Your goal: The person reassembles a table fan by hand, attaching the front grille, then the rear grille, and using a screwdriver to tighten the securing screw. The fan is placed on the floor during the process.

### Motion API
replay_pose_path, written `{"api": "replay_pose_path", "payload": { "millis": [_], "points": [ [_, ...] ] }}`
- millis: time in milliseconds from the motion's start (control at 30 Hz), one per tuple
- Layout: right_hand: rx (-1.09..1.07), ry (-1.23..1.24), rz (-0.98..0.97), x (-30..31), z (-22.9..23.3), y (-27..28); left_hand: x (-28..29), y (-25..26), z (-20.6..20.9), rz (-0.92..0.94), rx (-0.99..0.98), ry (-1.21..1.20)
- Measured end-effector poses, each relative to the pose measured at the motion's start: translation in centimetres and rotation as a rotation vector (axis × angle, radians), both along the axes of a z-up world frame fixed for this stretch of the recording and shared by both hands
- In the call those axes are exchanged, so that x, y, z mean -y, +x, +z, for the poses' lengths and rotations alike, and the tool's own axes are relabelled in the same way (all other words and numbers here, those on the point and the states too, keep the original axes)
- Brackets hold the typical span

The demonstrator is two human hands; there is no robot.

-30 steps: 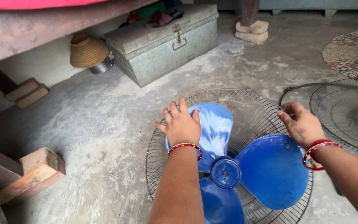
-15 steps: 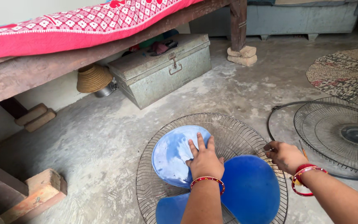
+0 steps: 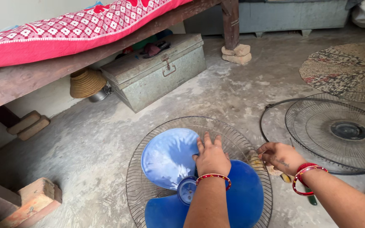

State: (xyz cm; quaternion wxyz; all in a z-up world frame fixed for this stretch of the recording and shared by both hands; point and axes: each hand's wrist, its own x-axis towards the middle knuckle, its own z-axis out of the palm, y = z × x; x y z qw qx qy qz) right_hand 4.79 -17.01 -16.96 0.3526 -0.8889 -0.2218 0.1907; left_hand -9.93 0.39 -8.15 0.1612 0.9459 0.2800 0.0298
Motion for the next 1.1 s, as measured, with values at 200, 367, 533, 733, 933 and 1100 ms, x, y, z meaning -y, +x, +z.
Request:
{"api": "replay_pose_path", "payload": {
  "millis": [200,367,533,733,933,1100],
  "points": [
    [-0.156,0.071,0.005,2.4,-0.4,1.9,1.9,1.9,-1.4,-0.083,0.047,0.016],
    [-0.156,0.054,-0.012,4.8,-1.6,4.8,2.1,3.1,-1.7,0.008,0.142,-0.043],
    [-0.179,0.121,-0.077,6.4,-3.9,6.4,2.5,2.9,-1.2,0.058,0.231,0.129],
    [-0.240,0.168,-0.099,7.3,-5.1,6.4,4.2,2.5,-0.4,0.018,0.458,0.306],
    [-0.259,0.168,-0.155,9.3,-5.3,6.2,5.4,4.2,-0.7,-0.139,0.365,0.434],
    [-0.257,0.164,-0.198,10.3,-5.6,5.9,6.7,6.8,-1.3,-0.268,0.328,0.510]
  ]
}}
